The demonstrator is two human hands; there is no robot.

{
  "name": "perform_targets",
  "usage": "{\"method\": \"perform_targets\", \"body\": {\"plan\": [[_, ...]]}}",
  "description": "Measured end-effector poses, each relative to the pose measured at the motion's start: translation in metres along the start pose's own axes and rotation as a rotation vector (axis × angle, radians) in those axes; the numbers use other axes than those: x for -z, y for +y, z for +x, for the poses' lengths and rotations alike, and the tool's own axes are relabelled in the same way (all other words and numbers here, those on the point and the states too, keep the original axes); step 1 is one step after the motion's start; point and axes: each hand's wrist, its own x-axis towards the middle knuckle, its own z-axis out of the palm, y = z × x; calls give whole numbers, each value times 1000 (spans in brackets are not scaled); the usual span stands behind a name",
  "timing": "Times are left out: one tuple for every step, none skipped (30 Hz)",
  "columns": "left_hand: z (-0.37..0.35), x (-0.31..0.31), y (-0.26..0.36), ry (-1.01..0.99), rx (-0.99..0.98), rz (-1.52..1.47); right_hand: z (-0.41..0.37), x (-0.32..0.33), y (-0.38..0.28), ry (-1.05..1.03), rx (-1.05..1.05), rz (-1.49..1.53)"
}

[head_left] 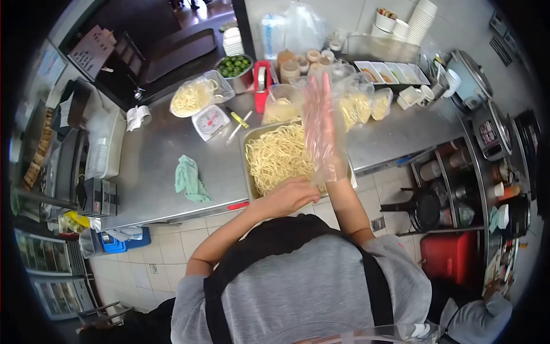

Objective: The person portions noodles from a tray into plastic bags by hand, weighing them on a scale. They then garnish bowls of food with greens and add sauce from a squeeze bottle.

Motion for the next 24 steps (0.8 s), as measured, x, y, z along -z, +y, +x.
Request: {"method": "perform_targets", "body": {"plan": [[-2,1,5,30,-25,11,3,5,-12,-31,47,-63],[-3,5,11,63,-50,27,4,5,-20,-67,97,-123],[12,-2,17,118,115,-143,-1,18,-31,-32,92,-120],[18,14,25,143,297,-287,-5,14,-33,17,99,-80],[22,24,28,167,482,-430,-9,11,-34,66,106,-38],[26,23,26,230,392,-270,-12,7,-28,116,95,-9],[28,13,21,261,270,-153,-14,3,-21,161,85,14],[29,-2,13,294,146,-36,-14,2,-16,205,76,36],[30,-7,13,324,24,81,-14,5,-15,249,96,85],[27,-10,14,247,-11,42,-12,10,-16,296,117,136],[24,-11,16,168,-46,3,-10,16,-15,343,140,187],[23,-10,20,90,-81,-37,-8,26,-13,315,130,4],[23,4,20,58,-15,66,-7,41,-9,285,119,-181],[22,26,17,25,52,168,-9,56,-3,255,106,-364],[21,49,15,121,169,211,-18,73,9,148,-115,-328],[21,75,8,218,287,256,-27,92,24,37,-334,-286],[25,99,-8,310,471,327,-32,100,32,-76,-549,-241],[21,115,-39,511,484,612,-41,90,29,-344,-438,-772],[20,142,-54,573,621,632,-52,76,28,-611,-290,-1295],[18,161,-72,595,700,699,-62,81,49,-576,-204,-1253],[14,176,-90,615,779,766,-74,97,83,-539,-120,-1209],[11,188,-107,564,824,805,-76,99,87,-563,-65,-1262],[7,197,-124,512,870,845,-77,100,91,-584,-9,-1315],[3,205,-141,462,914,886,-65,84,69,-666,25,-1465]]}}
